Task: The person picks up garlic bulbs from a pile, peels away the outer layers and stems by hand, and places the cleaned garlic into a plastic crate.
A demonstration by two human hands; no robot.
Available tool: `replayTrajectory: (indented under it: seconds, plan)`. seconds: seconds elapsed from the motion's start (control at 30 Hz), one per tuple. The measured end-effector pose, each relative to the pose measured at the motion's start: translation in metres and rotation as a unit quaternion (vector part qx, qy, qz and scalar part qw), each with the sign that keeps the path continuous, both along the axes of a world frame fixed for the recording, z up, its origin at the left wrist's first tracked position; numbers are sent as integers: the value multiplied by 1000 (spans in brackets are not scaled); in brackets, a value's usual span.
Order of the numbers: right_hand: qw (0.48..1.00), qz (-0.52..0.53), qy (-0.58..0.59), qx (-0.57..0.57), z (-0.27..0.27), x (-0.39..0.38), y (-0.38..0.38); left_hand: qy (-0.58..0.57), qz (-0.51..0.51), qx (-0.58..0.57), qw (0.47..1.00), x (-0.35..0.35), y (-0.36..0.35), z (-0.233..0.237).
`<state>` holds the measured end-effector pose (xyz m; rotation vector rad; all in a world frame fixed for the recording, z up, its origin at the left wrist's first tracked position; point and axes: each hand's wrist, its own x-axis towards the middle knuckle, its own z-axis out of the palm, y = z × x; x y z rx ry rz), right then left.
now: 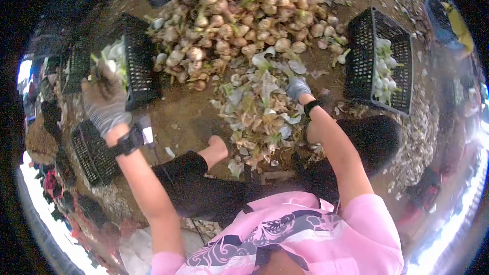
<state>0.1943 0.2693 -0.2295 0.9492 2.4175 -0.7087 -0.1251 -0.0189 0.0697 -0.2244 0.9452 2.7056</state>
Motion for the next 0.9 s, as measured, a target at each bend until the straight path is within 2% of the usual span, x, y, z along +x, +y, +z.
replayTrajectory:
  seconds: [0.1,0.13,0.17,0.2,0.27,0.33,0.37,0.4,0.47,0.5,0.53,0.57,0.6,0.63,0.67,0.7,0.73,0.8,0.87,0.9]
  plan:
    - [995,-73,-32,67,-16,-11,29,8,-66,-17,998,11,4,-15]
    - [994,-75,-37,68,-16,-16,33,-28,-126,0,992,19,11,-20]
    - [986,-123,-44,99,-11,-22,37,-63,-185,16,981,28,18,-24]
    - [976,-170,-49,131,-5,-29,41,-98,-217,33,971,37,27,-27]
    - [977,-169,-43,123,-19,-35,53,-147,-234,9,961,52,40,-36]
    - [969,-145,99,172,-43,-42,62,-150,-239,-6,959,64,53,-43]
    - [975,-163,90,124,-50,-47,68,-147,-256,-19,955,69,59,-45]
    - [975,-162,89,123,-55,-50,74,-143,-273,-32,951,73,63,-47]
    - [950,-238,186,74,-58,-55,81,-144,-273,-67,949,79,70,-56]
    - [937,-245,245,52,-54,-58,81,-111,-279,-138,944,84,75,-59]
    - [936,-241,250,54,-46,-60,82,-77,-281,-207,934,91,79,-62]
    - [891,-277,342,-115,-36,-61,83,-73,-278,-205,936,98,81,-65]
    - [810,-299,420,-280,-26,-61,81,-15,-302,-256,918,106,83,-70]
    - [802,-260,409,-349,41,-66,55,43,-323,-306,894,115,84,-77]
    - [802,-255,413,-349,75,-69,47,47,-319,-306,896,121,86,-89]
    - [809,-250,371,-382,100,-70,41,193,-316,-389,844,126,89,-106]
    - [813,-244,328,-414,121,-70,34,332,-302,-461,765,132,92,-118]
    - [792,-205,358,-450,168,-66,13,244,-365,-281,853,148,98,-122]
    - [771,-168,383,-481,177,-63,1,230,-390,-265,852,151,99,-113]
    - [817,-95,405,-400,167,-62,-4,227,-374,-240,867,155,98,-109]
